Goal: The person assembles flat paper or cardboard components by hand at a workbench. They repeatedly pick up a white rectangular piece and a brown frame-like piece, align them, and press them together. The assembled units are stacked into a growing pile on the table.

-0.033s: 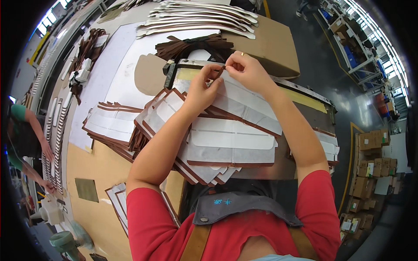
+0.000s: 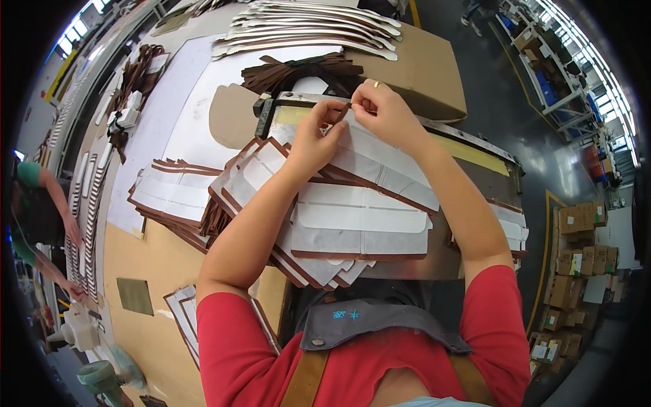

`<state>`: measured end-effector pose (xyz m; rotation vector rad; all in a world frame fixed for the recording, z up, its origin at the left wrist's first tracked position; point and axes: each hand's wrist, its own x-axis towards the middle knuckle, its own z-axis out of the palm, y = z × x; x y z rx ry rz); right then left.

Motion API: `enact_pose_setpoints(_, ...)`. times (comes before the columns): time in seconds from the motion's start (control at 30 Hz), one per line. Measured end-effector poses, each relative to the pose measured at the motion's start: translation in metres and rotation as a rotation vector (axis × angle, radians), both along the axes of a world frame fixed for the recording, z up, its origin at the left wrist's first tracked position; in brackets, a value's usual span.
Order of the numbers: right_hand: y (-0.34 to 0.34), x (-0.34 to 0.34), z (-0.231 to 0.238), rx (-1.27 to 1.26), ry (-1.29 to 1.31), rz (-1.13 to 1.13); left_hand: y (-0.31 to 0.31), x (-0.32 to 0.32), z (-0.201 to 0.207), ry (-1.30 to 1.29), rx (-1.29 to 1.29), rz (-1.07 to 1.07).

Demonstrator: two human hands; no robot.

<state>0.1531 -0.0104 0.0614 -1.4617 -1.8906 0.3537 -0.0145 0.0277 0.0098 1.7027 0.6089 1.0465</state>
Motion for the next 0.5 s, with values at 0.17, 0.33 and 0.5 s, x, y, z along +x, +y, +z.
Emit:
enact_pose_setpoints(0.17,-0.01,-0.002,0.001,0.054,-0.06,-0.016,-0.001,0.001,0.0,-0.055,-0.053,-0.039)
enact_pose_setpoints(0.33,-0.021,0.01,0.025,-0.195,0.001,-0.023,0.002,-0.001,0.0,-0.03,-0.058,-0.049)
enact_pose_setpoints(0.5,-0.023,0.041,0.054,0.057,0.019,-0.143,0.001,0.002,0.001,0.008,0.169,0.079)
